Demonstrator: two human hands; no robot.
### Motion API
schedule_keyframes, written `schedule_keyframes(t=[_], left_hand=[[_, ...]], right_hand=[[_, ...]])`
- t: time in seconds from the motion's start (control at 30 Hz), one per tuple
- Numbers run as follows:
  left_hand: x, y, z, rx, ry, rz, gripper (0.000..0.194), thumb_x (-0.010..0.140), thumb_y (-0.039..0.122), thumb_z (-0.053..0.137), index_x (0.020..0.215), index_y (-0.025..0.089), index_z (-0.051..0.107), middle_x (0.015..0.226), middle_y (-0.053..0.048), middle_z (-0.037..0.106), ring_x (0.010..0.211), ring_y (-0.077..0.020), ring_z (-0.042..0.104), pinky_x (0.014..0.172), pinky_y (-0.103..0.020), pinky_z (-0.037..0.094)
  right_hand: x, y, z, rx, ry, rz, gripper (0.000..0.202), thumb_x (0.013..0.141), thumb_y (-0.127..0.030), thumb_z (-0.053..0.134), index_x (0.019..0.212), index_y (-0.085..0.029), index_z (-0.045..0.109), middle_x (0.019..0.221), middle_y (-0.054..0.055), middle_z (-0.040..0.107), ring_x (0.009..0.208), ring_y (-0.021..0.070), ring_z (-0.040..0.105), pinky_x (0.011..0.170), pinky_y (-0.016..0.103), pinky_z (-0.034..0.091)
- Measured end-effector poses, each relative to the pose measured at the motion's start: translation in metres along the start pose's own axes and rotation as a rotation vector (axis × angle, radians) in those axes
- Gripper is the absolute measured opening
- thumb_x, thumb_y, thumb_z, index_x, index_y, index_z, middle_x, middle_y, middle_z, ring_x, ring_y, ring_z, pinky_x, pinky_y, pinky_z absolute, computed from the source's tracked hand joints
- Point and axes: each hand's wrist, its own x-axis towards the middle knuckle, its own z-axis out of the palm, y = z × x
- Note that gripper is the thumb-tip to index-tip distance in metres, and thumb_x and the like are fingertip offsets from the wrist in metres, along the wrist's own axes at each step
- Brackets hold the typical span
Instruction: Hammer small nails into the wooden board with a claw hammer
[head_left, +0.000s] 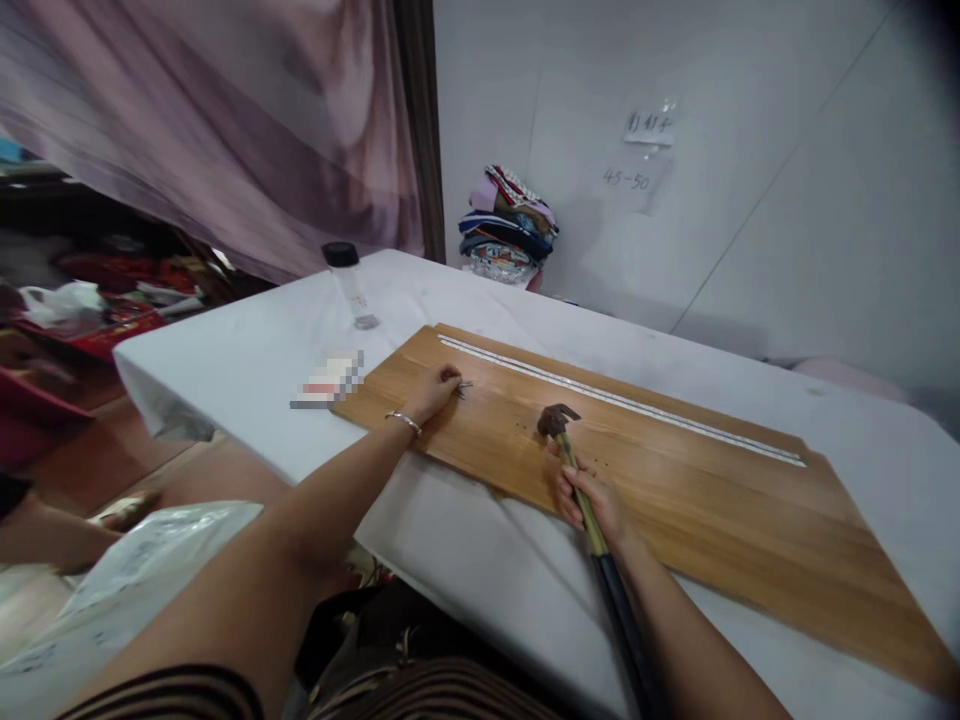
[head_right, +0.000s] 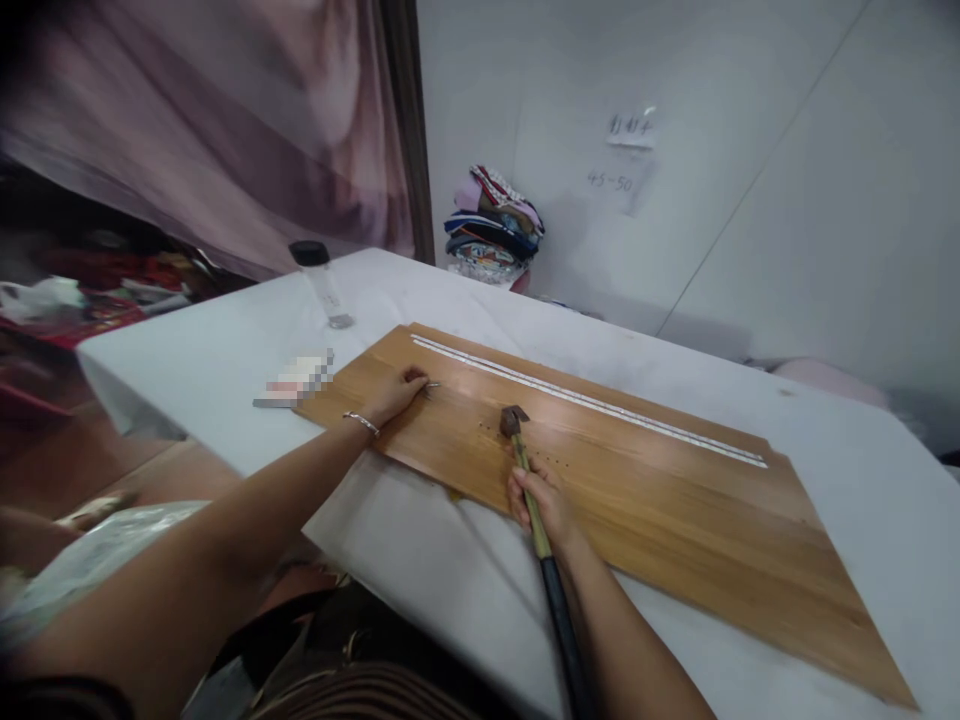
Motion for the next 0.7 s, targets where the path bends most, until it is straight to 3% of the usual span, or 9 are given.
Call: schedule_keyframes(t=[0.37, 0.5, 0.7], left_hand=[[0.004, -0.006, 0.007, -0.114, 0.035, -0.053, 0.011, 0.075, 0.028, 0.059, 0.079, 0.018, 0.064, 0.075, -0.001, 0.068, 0.073, -0.0156, 0.063, 0.074, -0.029, 0.052], [0.007, -0.010, 0.008, -0.095, 0.032, -0.058, 0.014, 0.074, 0.031, 0.060, 0.078, 0.018, 0.064, 0.072, -0.001, 0.066, 0.070, -0.0160, 0.062, 0.073, -0.030, 0.051], [0.007, -0.008, 0.005, -0.097, 0.065, -0.024, 0.014, 0.072, 0.033, 0.061, 0.075, 0.019, 0.061, 0.073, -0.001, 0.065, 0.071, -0.0157, 0.060, 0.075, -0.031, 0.049]], right_hand=[[-0.001, -0.001, -0.002, 0.006, -0.029, -0.008, 0.043, 0.077, -0.040, 0.069, 0.111, -0.020, 0.054, 0.057, -0.010, 0.049, 0.028, 0.0038, 0.033, 0.028, 0.018, 0.025], [0.000, -0.003, -0.001, 0.022, -0.020, 0.010, 0.036, 0.076, -0.040, 0.070, 0.101, -0.019, 0.055, 0.055, -0.010, 0.050, 0.027, 0.0040, 0.032, 0.027, 0.019, 0.025], [0.000, -0.003, -0.002, 0.043, -0.003, -0.001, 0.043, 0.075, -0.038, 0.070, 0.111, -0.019, 0.054, 0.057, -0.010, 0.050, 0.029, 0.0043, 0.033, 0.027, 0.019, 0.026]])
